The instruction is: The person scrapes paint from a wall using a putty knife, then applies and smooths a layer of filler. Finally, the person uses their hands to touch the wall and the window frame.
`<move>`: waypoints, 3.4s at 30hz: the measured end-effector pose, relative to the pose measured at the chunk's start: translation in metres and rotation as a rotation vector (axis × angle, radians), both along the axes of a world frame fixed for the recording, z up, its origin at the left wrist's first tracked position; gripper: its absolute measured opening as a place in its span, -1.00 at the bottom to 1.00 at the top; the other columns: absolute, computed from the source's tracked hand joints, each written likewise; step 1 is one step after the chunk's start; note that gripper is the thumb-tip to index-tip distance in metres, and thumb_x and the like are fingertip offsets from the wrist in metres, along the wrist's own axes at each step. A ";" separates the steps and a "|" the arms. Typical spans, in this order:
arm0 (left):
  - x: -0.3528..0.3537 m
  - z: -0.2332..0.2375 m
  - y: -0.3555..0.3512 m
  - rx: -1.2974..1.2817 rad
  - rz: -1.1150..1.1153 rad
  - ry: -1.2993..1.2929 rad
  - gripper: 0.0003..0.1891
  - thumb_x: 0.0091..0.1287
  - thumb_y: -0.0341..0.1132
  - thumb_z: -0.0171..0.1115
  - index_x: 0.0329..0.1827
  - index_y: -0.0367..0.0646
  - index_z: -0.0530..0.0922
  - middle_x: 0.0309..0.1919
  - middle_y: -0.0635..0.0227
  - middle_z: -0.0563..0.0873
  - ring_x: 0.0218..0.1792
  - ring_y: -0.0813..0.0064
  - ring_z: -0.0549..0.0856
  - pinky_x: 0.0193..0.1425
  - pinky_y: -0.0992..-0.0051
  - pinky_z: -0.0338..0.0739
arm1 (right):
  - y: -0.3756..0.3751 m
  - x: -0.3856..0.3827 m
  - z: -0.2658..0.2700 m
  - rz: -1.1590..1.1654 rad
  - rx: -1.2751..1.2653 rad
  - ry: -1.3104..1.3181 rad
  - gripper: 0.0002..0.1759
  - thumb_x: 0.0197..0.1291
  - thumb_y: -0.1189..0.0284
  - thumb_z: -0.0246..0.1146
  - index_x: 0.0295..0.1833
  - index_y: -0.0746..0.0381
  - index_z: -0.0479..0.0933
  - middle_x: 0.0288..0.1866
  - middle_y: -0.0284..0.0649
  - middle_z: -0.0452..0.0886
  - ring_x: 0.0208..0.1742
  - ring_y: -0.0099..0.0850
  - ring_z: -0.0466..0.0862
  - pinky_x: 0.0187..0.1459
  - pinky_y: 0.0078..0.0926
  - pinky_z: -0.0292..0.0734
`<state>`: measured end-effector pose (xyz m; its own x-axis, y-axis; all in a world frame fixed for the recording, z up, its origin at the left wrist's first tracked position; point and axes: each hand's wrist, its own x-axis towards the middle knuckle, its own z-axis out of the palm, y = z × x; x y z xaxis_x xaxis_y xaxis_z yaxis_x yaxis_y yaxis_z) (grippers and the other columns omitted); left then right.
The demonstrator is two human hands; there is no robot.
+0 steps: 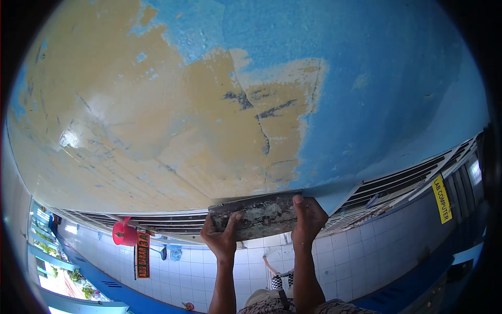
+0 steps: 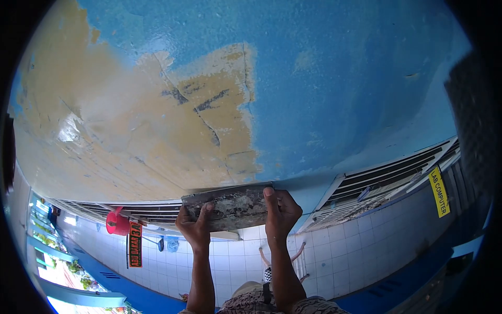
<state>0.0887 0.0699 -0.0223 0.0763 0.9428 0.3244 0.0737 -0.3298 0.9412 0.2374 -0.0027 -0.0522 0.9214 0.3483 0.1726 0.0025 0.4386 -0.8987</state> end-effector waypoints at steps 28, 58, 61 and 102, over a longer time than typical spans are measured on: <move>0.016 0.019 0.002 -0.036 -0.046 -0.198 -0.71 0.19 -0.39 0.59 -0.16 -0.36 0.67 -0.31 0.33 0.76 -0.29 0.59 0.67 -0.10 0.54 0.58 | -0.004 0.012 0.046 -0.125 -0.010 -0.112 -0.78 0.32 0.43 0.44 -0.30 0.39 0.70 -0.60 -0.54 0.52 -0.51 -0.82 0.33 -0.47 -0.71 0.15; 0.006 -0.001 -0.001 0.024 -0.010 -0.041 -0.79 0.21 -0.44 0.57 -0.20 -0.32 0.70 -0.38 0.37 0.79 -0.36 0.68 0.66 -0.21 0.58 0.59 | -0.010 0.009 0.012 -0.061 -0.070 -0.083 -0.79 0.31 0.46 0.44 -0.32 0.41 0.69 -0.60 -0.49 0.52 -0.51 -0.80 0.33 -0.46 -0.74 0.20; 0.010 0.007 0.003 0.024 -0.025 -0.046 -0.80 0.21 -0.45 0.57 -0.21 -0.33 0.70 -0.37 0.37 0.79 -0.36 0.68 0.67 -0.21 0.58 0.59 | -0.005 0.009 0.020 -0.097 -0.027 -0.057 -0.77 0.31 0.46 0.44 -0.33 0.41 0.68 -0.60 -0.49 0.52 -0.51 -0.80 0.34 -0.45 -0.74 0.20; 0.014 0.008 0.004 0.023 -0.039 -0.067 -0.71 0.24 -0.32 0.54 -0.17 -0.35 0.65 -0.34 0.36 0.74 -0.33 0.63 0.62 -0.15 0.55 0.53 | -0.011 0.014 0.020 -0.087 -0.132 -0.152 -0.82 0.29 0.54 0.39 -0.34 0.43 0.66 -0.50 -0.44 0.59 -0.42 -0.76 0.40 -0.37 -0.70 0.25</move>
<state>0.1030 0.0740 -0.0142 0.0901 0.9320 0.3512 -0.0023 -0.3524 0.9358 0.2515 -0.0132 -0.0320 0.9158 0.2974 0.2698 0.1748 0.3095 -0.9347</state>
